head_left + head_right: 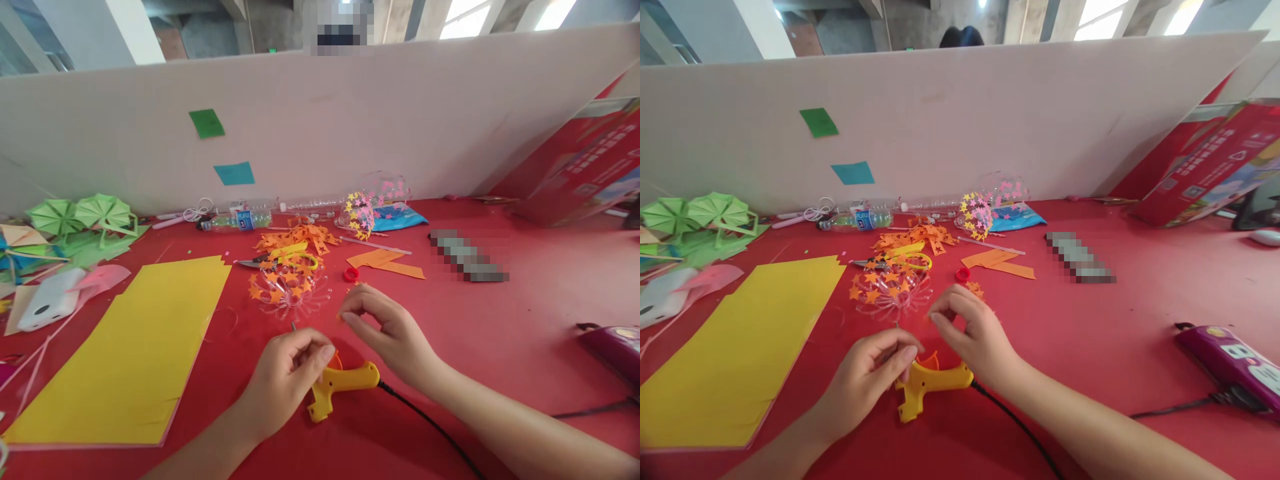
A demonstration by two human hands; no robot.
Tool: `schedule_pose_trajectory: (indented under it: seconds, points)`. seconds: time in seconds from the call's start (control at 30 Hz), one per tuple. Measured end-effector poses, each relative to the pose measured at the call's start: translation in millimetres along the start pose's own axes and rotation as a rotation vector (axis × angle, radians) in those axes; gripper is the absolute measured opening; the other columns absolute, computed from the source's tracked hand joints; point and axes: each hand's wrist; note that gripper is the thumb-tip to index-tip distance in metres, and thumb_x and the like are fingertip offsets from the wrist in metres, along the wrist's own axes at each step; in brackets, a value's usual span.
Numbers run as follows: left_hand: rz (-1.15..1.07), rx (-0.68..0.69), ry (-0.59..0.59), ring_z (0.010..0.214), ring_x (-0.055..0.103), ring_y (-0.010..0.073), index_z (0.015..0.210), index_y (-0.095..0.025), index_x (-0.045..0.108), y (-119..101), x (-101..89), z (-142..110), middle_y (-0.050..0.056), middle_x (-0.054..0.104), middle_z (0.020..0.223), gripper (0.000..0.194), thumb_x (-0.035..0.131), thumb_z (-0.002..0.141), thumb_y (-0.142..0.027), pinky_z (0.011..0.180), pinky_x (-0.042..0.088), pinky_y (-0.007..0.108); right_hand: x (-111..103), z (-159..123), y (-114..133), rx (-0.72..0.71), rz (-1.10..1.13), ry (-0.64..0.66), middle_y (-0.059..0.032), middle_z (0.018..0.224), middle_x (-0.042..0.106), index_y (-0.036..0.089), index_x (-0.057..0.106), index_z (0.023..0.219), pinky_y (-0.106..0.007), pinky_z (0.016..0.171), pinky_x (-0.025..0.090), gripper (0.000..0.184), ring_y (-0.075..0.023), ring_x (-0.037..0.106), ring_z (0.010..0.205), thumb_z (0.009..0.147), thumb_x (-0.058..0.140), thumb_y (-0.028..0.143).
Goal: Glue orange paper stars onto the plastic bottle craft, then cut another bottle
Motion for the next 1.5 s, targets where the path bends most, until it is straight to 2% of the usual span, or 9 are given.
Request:
schedule_pose_trajectory:
  seconds: [0.17, 0.3, 0.47, 0.67, 0.9, 1.0, 1.2, 1.37, 1.5]
  points:
    - [-0.170, -0.093, 0.078, 0.044, 0.038, 0.0066, 0.065, -0.018, 0.050, 1, 1.9, 2, -0.003, 0.051, 0.054, 0.039, 0.047, 0.089, -0.048, 0.044, 0.030, 0.019, 9, -11, 3, -0.462, -0.359, -0.055, -0.0059, 0.082, 0.062, 0.017, 0.060, 0.092, -0.028, 0.063, 0.045, 0.011, -0.0149, 0.054, 0.070, 0.091, 0.050, 0.012]
    - [-0.263, -0.085, 0.092, 0.046, 0.043, 0.0067, 0.071, -0.017, 0.053, 0, -0.2, 2, -0.001, 0.056, 0.059, 0.035, 0.048, 0.088, -0.047, 0.044, 0.032, 0.018, 9, -14, 6, -0.583, -0.457, -0.018, -0.0071, 0.081, 0.064, 0.015, 0.061, 0.096, -0.030, 0.059, 0.044, 0.014, -0.0152, 0.052, 0.065, 0.091, 0.049, 0.012]
    - [-0.220, -0.070, 0.090, 0.048, 0.043, 0.0075, 0.075, -0.017, 0.055, 0, -1.1, 1, -0.002, 0.054, 0.059, 0.027, 0.046, 0.089, -0.039, 0.046, 0.034, 0.019, 9, -15, 9, -0.418, -0.271, -0.038, -0.0075, 0.088, 0.062, 0.019, 0.061, 0.102, -0.031, 0.067, 0.050, 0.015, -0.0169, 0.057, 0.076, 0.090, 0.053, 0.015]
    - [-0.033, 0.028, 0.061, 0.053, 0.045, 0.0085, 0.064, -0.018, 0.050, 2, 3.0, 0, -0.002, 0.051, 0.058, 0.030, 0.044, 0.091, -0.031, 0.051, 0.037, 0.020, 12, -13, 10, -0.265, -0.124, 0.017, -0.0046, 0.082, 0.058, 0.020, 0.058, 0.084, -0.029, 0.065, 0.050, 0.006, -0.0161, 0.057, 0.075, 0.087, 0.055, 0.016]
    - [-0.248, -0.066, 0.077, 0.046, 0.043, 0.0075, 0.076, -0.019, 0.056, 0, 0.8, 0, -0.003, 0.053, 0.057, 0.021, 0.052, 0.085, -0.037, 0.045, 0.035, 0.019, 10, -11, 14, -0.166, -0.003, 0.020, -0.0015, 0.077, 0.057, 0.020, 0.055, 0.079, -0.025, 0.063, 0.049, 0.011, -0.0130, 0.057, 0.070, 0.090, 0.053, 0.018]
    - [-0.163, 0.055, -0.047, 0.049, 0.046, 0.0082, 0.073, -0.020, 0.056, -1, -9.1, 0, -0.003, 0.053, 0.058, 0.020, 0.052, 0.086, -0.033, 0.047, 0.038, 0.020, 4, -10, 16, -0.185, -0.098, 0.108, -0.0042, 0.085, 0.060, 0.019, 0.057, 0.092, -0.025, 0.064, 0.048, 0.010, -0.0139, 0.057, 0.073, 0.089, 0.049, 0.015]
    - [-0.169, 0.250, -0.525, 0.047, 0.045, 0.0085, 0.072, -0.021, 0.052, 3, -40.7, 5, -0.003, 0.055, 0.060, 0.018, 0.049, 0.088, -0.028, 0.042, 0.036, 0.020, 1, -20, 13, -0.220, -0.673, 0.553, -0.0075, 0.094, 0.062, 0.019, 0.063, 0.095, -0.036, 0.072, 0.045, 0.026, -0.0247, 0.057, 0.085, 0.070, 0.068, 0.021]
    - [-0.182, 0.236, -0.546, 0.047, 0.044, 0.0076, 0.072, -0.020, 0.050, 7, -45.4, 10, -0.003, 0.055, 0.061, 0.020, 0.048, 0.089, -0.029, 0.042, 0.035, 0.020, 18, -27, 9, -0.268, -0.745, 0.636, -0.0089, 0.089, 0.060, 0.016, 0.061, 0.091, -0.036, 0.066, 0.043, 0.023, -0.0237, 0.055, 0.077, 0.069, 0.056, 0.012]
    - [-0.131, 0.241, -0.551, 0.048, 0.045, 0.0072, 0.072, -0.020, 0.049, 6, -44.1, 12, -0.003, 0.055, 0.063, 0.020, 0.047, 0.090, -0.029, 0.043, 0.036, 0.019, 17, -23, 17, -0.177, -0.527, 0.654, -0.0053, 0.088, 0.059, 0.018, 0.056, 0.088, -0.030, 0.058, 0.041, 0.028, -0.0176, 0.053, 0.066, 0.062, 0.053, 0.007]
Point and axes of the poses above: each hand's wrist, its own z-axis towards the middle knuckle, its own x-axis out of the palm, y = z × x
